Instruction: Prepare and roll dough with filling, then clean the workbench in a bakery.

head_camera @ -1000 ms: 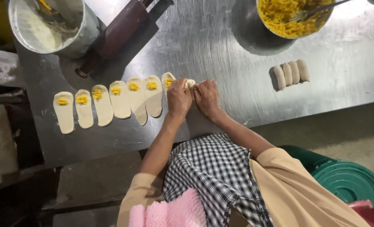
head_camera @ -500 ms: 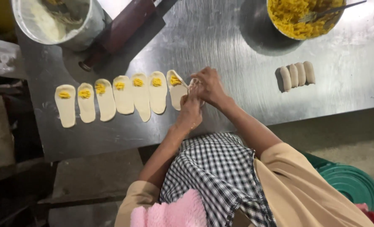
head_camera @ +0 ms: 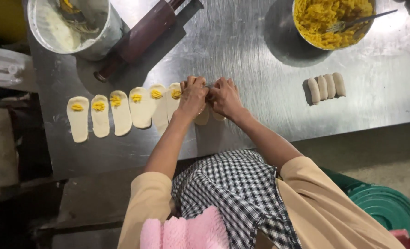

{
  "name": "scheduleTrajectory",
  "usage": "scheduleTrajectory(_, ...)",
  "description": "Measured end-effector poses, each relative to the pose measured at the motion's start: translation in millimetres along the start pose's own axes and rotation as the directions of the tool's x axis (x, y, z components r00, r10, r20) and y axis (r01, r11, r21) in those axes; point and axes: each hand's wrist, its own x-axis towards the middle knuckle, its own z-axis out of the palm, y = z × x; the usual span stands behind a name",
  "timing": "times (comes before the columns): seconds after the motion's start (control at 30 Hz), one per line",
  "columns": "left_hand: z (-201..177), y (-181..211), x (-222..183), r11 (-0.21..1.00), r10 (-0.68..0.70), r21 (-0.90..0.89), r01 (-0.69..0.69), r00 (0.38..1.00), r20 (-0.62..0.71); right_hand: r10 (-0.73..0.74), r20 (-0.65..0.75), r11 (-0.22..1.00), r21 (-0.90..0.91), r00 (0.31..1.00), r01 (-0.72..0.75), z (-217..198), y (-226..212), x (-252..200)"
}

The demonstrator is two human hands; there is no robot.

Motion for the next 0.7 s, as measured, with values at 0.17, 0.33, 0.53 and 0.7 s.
scheduleTrajectory(0.17, 8.2, -16.5, 24.9, 0.983, -0.036, 0.181, 0.026, 0.998, 0.055, -0.017, -0.033, 0.998, 0.066, 0.999, 0.019, -1.8, 2.3, -6.6)
scheduleTrajectory(0.33, 58.7, -47.6, 39.7, 0.972, -0.233, 0.043, 0.230, 0.970, 0.071, -0.087, -0.008, 0.993, 0.081, 0.996, 0.087, -2.4, 16.4, -7.6)
scheduleTrajectory(0.53, 26.4, -32.1, 21.0, 0.963, -0.214, -0.119, 0.243, 0.954, 0.211, -0.319, -0.028, 0.911, 0.267, 0.947, 0.314, -11.4, 31.8, 1.5)
scheduleTrajectory(0.7, -27.7, -35.7, -50.6, 0.895, -0.320, -0.408, 0.181, 0.897, -0.306, -0.275, -0.042, 0.938, 0.208, 0.961, 0.277, 6.1, 37.6, 8.5)
